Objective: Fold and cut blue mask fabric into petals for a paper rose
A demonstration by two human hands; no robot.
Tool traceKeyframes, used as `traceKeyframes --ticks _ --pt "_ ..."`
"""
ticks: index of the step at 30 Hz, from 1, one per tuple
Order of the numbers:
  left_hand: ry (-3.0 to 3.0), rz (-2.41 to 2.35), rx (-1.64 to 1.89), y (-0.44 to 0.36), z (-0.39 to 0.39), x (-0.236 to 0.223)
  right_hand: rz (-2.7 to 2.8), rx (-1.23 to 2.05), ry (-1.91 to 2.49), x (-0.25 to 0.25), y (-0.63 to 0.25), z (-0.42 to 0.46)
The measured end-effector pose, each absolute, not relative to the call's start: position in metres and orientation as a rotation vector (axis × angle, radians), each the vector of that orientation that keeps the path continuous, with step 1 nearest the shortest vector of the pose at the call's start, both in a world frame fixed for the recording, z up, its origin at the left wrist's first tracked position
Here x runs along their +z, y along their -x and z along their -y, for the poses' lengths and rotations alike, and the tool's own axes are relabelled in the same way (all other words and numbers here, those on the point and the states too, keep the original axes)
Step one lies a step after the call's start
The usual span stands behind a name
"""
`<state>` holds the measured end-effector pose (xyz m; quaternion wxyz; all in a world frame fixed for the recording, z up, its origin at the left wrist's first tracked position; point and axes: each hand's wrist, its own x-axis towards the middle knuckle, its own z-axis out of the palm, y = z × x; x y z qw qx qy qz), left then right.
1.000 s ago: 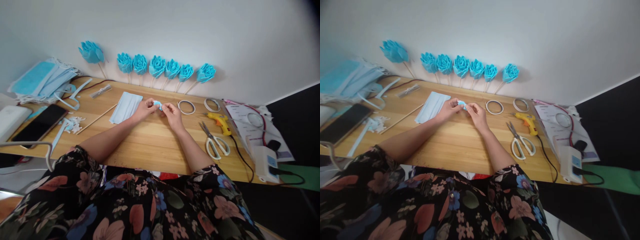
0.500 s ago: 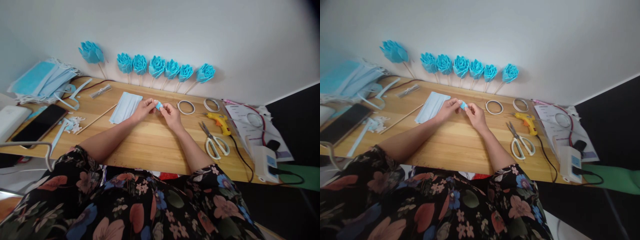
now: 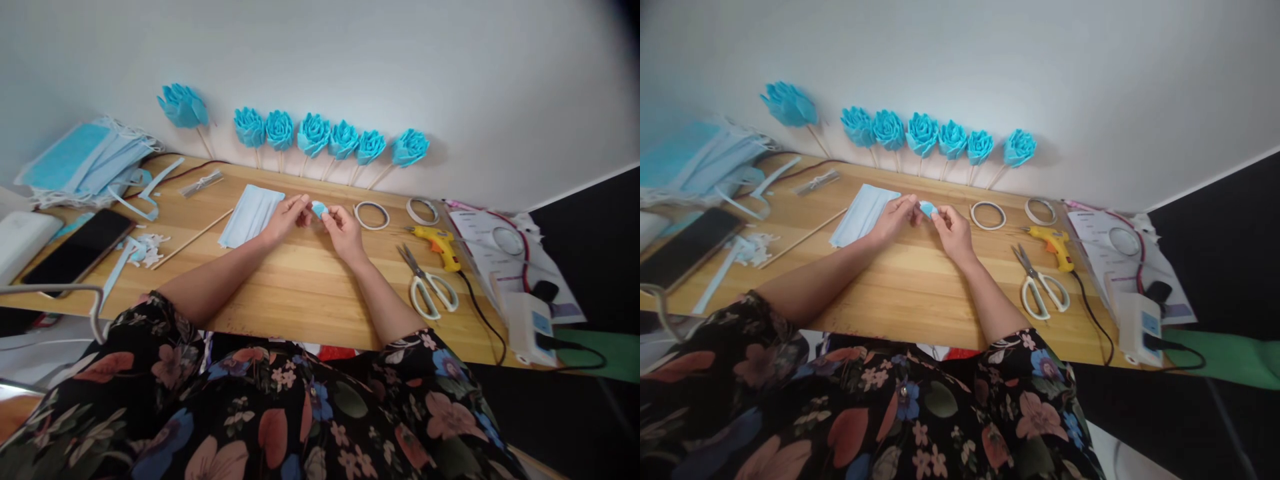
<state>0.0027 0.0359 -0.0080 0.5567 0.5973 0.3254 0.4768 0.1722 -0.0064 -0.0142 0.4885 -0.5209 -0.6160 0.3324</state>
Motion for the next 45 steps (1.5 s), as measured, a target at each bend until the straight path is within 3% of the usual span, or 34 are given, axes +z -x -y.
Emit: traceKeyframes --ticks 45 --pt "-1.315 -0.606 1.132 -0.003 -0.037 -0.009 1.534 0.614 1.294 -0.014 -0.17 0.007"
